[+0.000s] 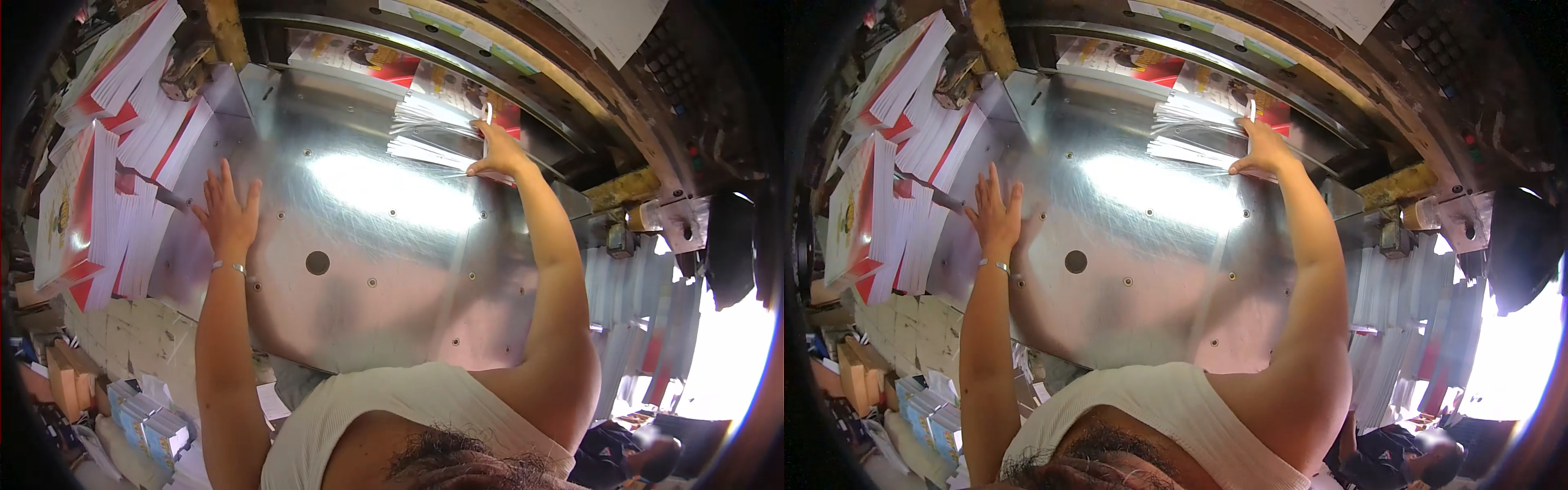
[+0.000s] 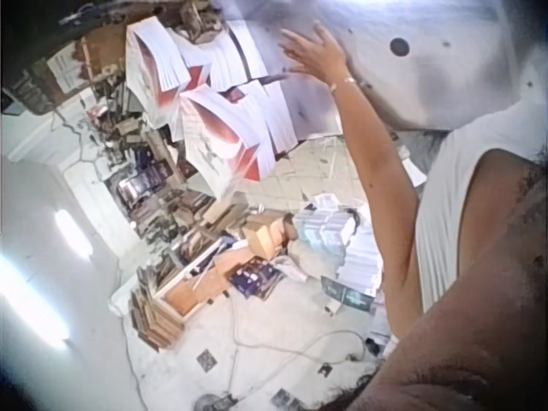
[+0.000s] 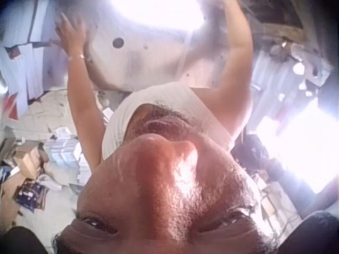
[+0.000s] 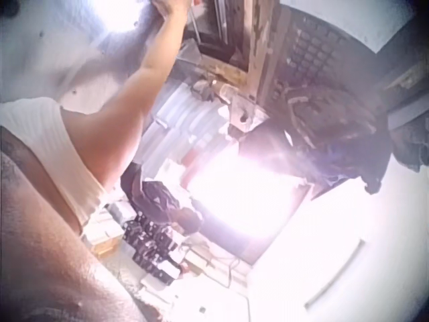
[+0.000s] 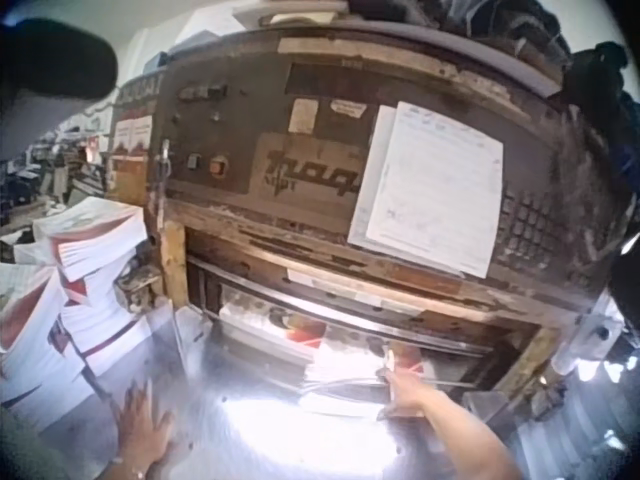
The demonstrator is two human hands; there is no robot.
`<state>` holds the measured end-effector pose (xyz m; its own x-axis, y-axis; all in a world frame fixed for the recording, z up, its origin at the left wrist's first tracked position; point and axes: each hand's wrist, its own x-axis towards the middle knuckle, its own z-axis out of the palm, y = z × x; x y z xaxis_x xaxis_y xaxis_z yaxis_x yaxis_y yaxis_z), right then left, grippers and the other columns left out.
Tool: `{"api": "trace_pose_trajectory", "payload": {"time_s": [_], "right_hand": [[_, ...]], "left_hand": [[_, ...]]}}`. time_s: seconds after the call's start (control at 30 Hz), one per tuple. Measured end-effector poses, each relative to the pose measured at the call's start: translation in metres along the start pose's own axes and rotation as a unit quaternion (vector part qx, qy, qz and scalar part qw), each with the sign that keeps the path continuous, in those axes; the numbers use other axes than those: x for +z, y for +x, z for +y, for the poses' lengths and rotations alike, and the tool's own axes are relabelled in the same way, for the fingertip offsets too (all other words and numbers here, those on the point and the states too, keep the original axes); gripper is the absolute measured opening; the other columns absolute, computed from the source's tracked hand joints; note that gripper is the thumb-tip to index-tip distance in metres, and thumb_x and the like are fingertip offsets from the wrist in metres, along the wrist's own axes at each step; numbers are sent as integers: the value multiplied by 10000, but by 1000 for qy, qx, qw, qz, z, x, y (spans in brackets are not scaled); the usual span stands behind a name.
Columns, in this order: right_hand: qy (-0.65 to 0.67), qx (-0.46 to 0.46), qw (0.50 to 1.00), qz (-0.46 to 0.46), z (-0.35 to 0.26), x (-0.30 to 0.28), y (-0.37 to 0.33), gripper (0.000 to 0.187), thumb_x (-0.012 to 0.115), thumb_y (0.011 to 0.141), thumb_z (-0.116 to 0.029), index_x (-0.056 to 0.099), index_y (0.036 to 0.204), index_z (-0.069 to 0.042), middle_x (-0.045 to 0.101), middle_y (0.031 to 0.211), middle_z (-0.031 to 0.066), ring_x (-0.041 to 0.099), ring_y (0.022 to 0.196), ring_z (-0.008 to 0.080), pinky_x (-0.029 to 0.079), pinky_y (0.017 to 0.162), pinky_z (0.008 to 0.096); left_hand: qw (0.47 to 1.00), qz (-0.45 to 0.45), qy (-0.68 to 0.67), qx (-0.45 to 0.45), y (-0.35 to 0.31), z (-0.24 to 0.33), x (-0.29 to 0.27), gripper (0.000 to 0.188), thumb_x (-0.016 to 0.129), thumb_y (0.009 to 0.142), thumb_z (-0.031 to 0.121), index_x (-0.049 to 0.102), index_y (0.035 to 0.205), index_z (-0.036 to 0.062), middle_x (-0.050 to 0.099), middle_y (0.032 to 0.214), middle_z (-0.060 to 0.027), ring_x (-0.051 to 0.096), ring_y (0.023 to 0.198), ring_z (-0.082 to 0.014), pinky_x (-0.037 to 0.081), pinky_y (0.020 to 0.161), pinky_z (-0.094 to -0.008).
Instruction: The person clears paper scraps from a cutter bed, aligns stacks of books by hand, feeds them into the cutting machine to trim the edges, and stacks the trimmed books.
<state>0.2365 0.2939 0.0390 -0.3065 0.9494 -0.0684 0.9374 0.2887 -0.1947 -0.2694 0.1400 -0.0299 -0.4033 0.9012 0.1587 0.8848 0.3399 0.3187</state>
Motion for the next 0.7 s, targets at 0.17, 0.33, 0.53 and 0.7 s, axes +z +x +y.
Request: {"api": "trace_pose_trajectory", "payload": {"time_s": [0.17, 0.33, 0.53, 0.7], "right_hand": [[-25, 4, 1000, -5, -2, -1, 19, 1167, 973, 423, -369, 453, 1420, -61, 541, 1361, 249, 502, 1291, 393, 414, 1070, 434], [1, 77, 993, -92, -15, -4, 22, 1195, 979, 417, -365, 435, 1436, -56, 559, 1354, 252, 525, 1282, 387, 414, 1078, 411], [-2, 59, 998, -37, 3, 6, 21, 1111, 981, 391, -414, 521, 1348, -90, 599, 1297, 231, 565, 1225, 386, 453, 1018, 444], [-51, 60, 997, -4, -11, 14, 7, 891, 963, 481, -291, 587, 1256, -62, 642, 1165, 185, 597, 1119, 357, 459, 995, 425]], "left_hand": [[1000, 0, 3, 0, 0, -5, 3, 810, 432, 956, 639, 170, 1593, 211, 208, 1623, -190, 203, 1500, -357, 70, 1175, -643], [1000, 3, 3, 3, -1, -6, -1, 803, 428, 957, 638, 189, 1589, 204, 231, 1617, -184, 206, 1497, -361, 70, 1167, -658], [1000, 3, 12, 3, -3, -2, -3, 798, 434, 950, 646, 238, 1576, 192, 260, 1606, -182, 229, 1487, -364, 81, 1164, -662], [1000, -7, 2, 1, -7, -2, -7, 817, 452, 930, 669, 283, 1562, 178, 284, 1596, -183, 238, 1484, -364, 79, 1158, -674]]}}
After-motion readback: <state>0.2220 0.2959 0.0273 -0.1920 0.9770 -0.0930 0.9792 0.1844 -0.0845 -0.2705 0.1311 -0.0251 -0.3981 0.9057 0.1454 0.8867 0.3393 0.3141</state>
